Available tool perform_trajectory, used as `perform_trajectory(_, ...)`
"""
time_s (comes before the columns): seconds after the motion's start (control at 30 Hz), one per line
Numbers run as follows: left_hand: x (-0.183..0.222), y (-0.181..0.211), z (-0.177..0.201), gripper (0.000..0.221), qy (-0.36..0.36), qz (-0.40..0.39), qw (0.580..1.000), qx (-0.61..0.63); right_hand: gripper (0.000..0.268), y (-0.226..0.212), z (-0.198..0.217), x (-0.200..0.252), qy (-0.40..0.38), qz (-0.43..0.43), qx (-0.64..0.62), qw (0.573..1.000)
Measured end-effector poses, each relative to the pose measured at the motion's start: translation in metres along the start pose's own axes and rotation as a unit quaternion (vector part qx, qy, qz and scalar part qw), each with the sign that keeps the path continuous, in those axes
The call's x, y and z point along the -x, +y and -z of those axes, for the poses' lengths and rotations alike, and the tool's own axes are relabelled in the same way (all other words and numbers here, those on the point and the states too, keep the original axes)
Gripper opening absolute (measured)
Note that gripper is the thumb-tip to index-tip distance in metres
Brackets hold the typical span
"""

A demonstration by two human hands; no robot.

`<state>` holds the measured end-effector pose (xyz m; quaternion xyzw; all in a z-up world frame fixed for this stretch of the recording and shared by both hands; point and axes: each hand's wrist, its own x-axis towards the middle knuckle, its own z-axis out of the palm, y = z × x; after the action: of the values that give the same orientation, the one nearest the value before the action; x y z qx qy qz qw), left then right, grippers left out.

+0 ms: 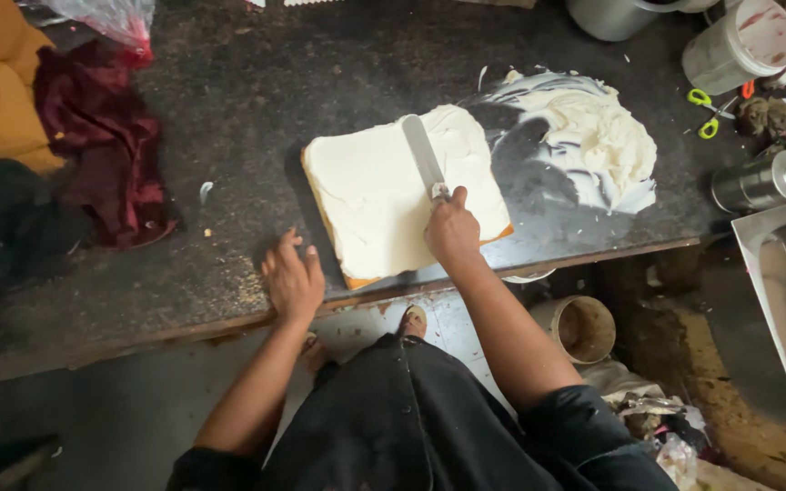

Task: The person spreads a white cream over a square cake layer using a spatula, smoothing the surface and then using the spatula to create a textured pattern of diagonal lines across the top.

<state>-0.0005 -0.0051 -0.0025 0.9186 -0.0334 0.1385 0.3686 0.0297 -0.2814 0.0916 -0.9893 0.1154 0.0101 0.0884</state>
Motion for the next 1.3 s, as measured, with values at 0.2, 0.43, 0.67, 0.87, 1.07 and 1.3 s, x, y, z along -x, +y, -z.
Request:
perform_trajectory(0.2,0.002,0.003,-0.004,0.047,0.022,0.0,1.0,-0.023,0.034,0.049,0.014,-0.018,0.004,-0.02,-0.004,1.0)
perform_trajectory(0.43,0.004,0.012,-0.007,0.041,0.036,0.051,0.997,-0.052,0.026,0.099,0.011,-0.012,0.054,0.057,-0.097,0.992)
perform_trajectory(0.67,0.003,0.015,-0.015,0.035,0.083,0.014,0.994,-0.067,0.018,0.191,0.039,-0.033,0.005,0.326,-0.254,0.911)
perform_trajectory(0.87,0.0,0.018,-0.018,0.037,0.076,0.007,0.989,-0.124,0.018,0.247,0.066,-0.143,-0.023,0.316,-0.149,0.937)
perform_trajectory(1.07,0.001,0.014,-0.022,0.04,0.04,0.04,0.984,-0.166,0.02,0.252,0.056,-0.18,-0.115,0.408,-0.188,0.886)
perform_trajectory(1.3,0.005,0.009,-0.028,0.041,0.037,0.053,0.982,-0.176,0.017,0.252,0.062,-0.154,-0.237,0.462,-0.148,0.842)
